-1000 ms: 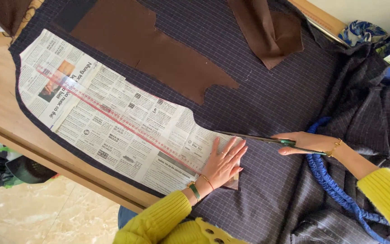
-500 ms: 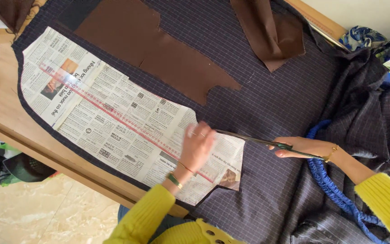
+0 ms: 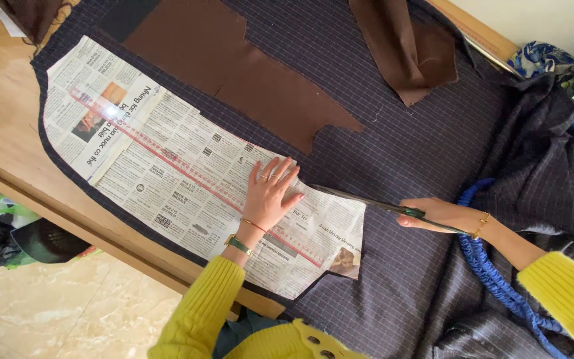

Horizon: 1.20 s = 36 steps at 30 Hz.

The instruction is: The person uses shears to cut a piece of dark fabric along the edge of a newspaper pattern placed on a table. After cutting, the person removes the newspaper and arranges the cut fabric pieces on the table.

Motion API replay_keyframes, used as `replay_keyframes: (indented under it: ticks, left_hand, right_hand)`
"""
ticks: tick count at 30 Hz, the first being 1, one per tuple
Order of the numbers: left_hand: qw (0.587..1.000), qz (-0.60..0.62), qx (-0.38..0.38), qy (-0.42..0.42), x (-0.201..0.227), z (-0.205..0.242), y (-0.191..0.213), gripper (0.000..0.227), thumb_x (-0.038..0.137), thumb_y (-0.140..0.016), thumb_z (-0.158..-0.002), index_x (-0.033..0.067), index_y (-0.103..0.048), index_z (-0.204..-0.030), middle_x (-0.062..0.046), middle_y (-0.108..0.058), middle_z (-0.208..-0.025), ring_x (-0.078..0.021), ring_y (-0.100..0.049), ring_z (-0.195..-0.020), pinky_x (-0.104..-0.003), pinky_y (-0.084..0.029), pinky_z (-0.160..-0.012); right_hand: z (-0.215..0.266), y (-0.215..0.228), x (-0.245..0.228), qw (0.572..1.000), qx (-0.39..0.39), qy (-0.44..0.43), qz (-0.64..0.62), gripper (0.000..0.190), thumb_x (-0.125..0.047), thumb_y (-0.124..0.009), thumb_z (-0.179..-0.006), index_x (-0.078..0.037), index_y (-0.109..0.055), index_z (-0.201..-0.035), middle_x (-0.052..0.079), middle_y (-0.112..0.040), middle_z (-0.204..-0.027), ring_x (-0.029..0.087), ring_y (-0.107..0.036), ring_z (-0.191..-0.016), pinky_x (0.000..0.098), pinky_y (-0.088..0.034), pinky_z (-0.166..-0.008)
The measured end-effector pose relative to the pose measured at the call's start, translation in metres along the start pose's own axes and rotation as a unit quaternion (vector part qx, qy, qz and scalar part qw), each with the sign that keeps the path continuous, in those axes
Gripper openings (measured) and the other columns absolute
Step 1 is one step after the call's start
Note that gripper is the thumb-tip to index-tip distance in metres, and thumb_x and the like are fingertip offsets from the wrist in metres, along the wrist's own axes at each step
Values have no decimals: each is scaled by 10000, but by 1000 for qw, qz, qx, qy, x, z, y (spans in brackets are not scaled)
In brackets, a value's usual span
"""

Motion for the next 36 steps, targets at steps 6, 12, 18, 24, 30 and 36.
replay_keyframes:
  ticks: [6,12,18,24,30,36]
  left_hand:
    - [999,24,-15,17,-2,-1,0,658,630,-665,-881,260,-596,-1421,-4,-505,-1558,-277,-473,-1403,-573,-283,-1177]
    - [999,22,-38,27,-4,-2,1,701,654,-635,-885,257,-560,-1457,20,-488,-1572,-246,-452,-1423,-542,-262,-1199]
    - [998,35,-39,24,-2,-3,3,677,620,-625,-906,236,-552,-1460,4,-488,-1570,-259,-449,-1428,-550,-264,-1195]
    - [997,46,-49,26,-1,-2,2,684,625,-607,-915,232,-533,-1470,4,-463,-1586,-265,-432,-1436,-553,-248,-1205]
    - [997,44,-54,26,1,-4,8,684,593,-621,-918,200,-530,-1471,-29,-468,-1580,-281,-427,-1441,-556,-241,-1211]
    - [996,40,-73,31,1,-2,3,698,613,-576,-935,197,-504,-1492,-28,-425,-1610,-275,-388,-1464,-557,-203,-1225]
  right_hand:
    - [18,3,-36,1000,5,2,19,686,-689,-642,-845,-269,-669,-1388,161,-779,-1237,373,-681,-1232,469,-543,-1011]
    - [27,2,-54,1000,24,8,13,718,-644,-596,-899,-178,-622,-1444,220,-724,-1315,409,-644,-1281,484,-508,-1069]
    - [14,-16,-30,999,30,-7,-34,726,-661,-578,-914,-165,-626,-1441,184,-745,-1289,395,-662,-1261,471,-523,-1043]
    - [18,-22,-39,997,34,-7,-64,502,-639,-601,-907,-143,-674,-929,102,-651,-650,196,-643,-452,234,-520,-368]
    - [27,-23,-42,995,24,-43,-92,734,-678,-608,-853,-123,-667,-1329,106,-647,-646,166,-610,-420,237,-518,-348]
    - [46,-15,-73,998,35,-47,-1,640,-796,-533,-843,-207,-704,-1028,60,-712,-797,249,-718,-794,400,-577,-812]
Point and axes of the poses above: each hand's wrist, its own z-axis away from the middle knuckle, its own y-axis out of the back of the hand, x = y × z, the point moved 8 cm from there along -z, towards the middle knuckle
